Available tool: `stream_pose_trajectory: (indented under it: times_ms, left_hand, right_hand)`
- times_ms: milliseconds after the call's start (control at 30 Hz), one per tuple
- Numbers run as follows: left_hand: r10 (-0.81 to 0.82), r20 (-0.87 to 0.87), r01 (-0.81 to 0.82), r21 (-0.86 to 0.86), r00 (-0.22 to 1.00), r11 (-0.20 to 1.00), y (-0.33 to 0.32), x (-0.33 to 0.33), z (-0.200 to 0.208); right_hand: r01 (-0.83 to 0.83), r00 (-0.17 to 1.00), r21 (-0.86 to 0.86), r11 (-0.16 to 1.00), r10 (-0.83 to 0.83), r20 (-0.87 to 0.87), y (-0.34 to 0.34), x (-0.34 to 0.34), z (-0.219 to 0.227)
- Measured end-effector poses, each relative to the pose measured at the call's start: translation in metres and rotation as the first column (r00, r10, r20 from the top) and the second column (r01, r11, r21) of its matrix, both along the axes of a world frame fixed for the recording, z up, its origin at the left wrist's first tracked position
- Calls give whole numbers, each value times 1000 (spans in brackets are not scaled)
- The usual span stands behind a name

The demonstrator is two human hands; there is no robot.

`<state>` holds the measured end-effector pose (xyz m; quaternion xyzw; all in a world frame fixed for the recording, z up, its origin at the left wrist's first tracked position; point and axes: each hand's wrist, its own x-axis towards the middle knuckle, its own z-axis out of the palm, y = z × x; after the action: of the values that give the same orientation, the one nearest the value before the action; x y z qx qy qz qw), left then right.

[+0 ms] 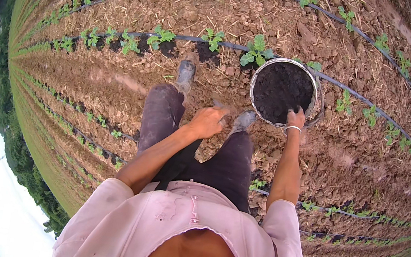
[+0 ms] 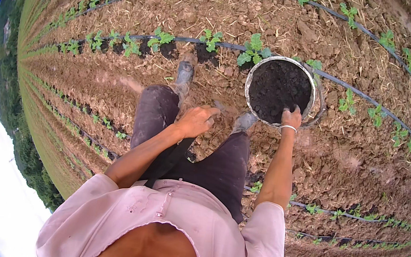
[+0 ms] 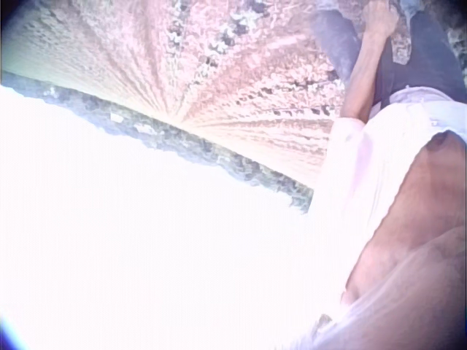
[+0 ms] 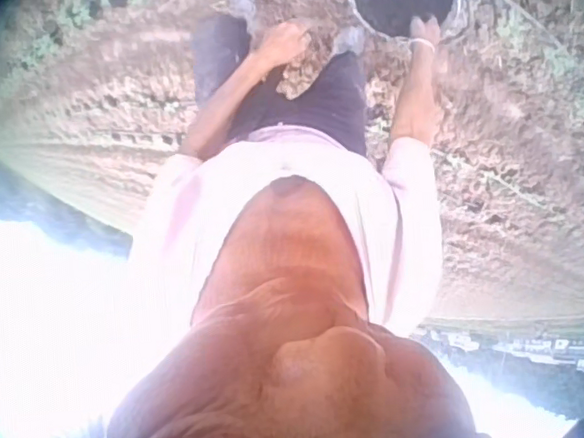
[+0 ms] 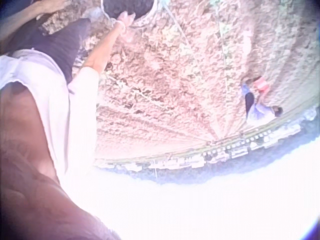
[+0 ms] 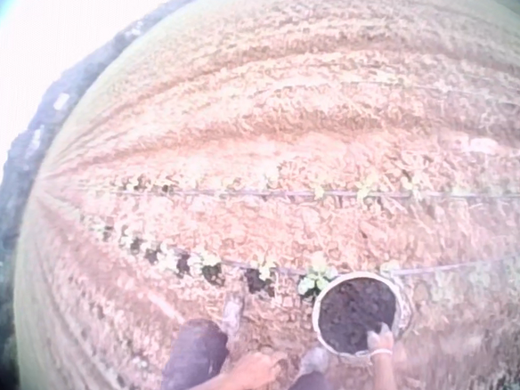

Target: The person walks along rows of small plants in a field, carrying a bucket of dark soil or compost. They repeatedly scoop material from the bucket with their right hand and place it around the base of each plant. The person moves steadily down the row, applying the material to multiple plants.

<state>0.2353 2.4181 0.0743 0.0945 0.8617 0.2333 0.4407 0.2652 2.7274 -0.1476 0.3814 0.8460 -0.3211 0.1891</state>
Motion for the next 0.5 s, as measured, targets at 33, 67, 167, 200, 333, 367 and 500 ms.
stream_pose_trajectory:
  times_ms: [33, 67, 167, 200, 333, 367, 500]
  left_hand:
    - [-9, -9, 9, 1, 1000, 1000, 4, -10, -2]
    - [-18, -13, 18, 2, 1000, 1000, 7, -19, -8]
    - [-60, -45, 61, 11, 997, 998, 6, -36, -36]
    - [-75, -55, 76, 18, 996, 997, 8, -40, -47]
    - [-168, 62, 166, 44, 984, 985, 18, -75, -62]
    - [-213, 68, 209, 61, 975, 976, 21, -86, -70]
    - [-242, 128, 237, 53, 962, 970, 16, -121, -94]
  right_hand:
    - [-9, 999, 1, 1000, 9, -41, 2, -2, 0]
    - [-4, 996, 33, 999, 7, -88, -1, -6, 3]
    - [-4, 969, 165, 986, 45, -242, -15, -36, 9]
    - [-15, 951, 234, 972, 86, -295, -18, -45, 8]
    - [-84, 948, 377, 922, 190, -254, -28, -97, 30]
    - [-97, 965, 373, 923, 180, -193, -25, -103, 21]
    - [-123, 992, 357, 926, 125, 19, -53, -116, 25]
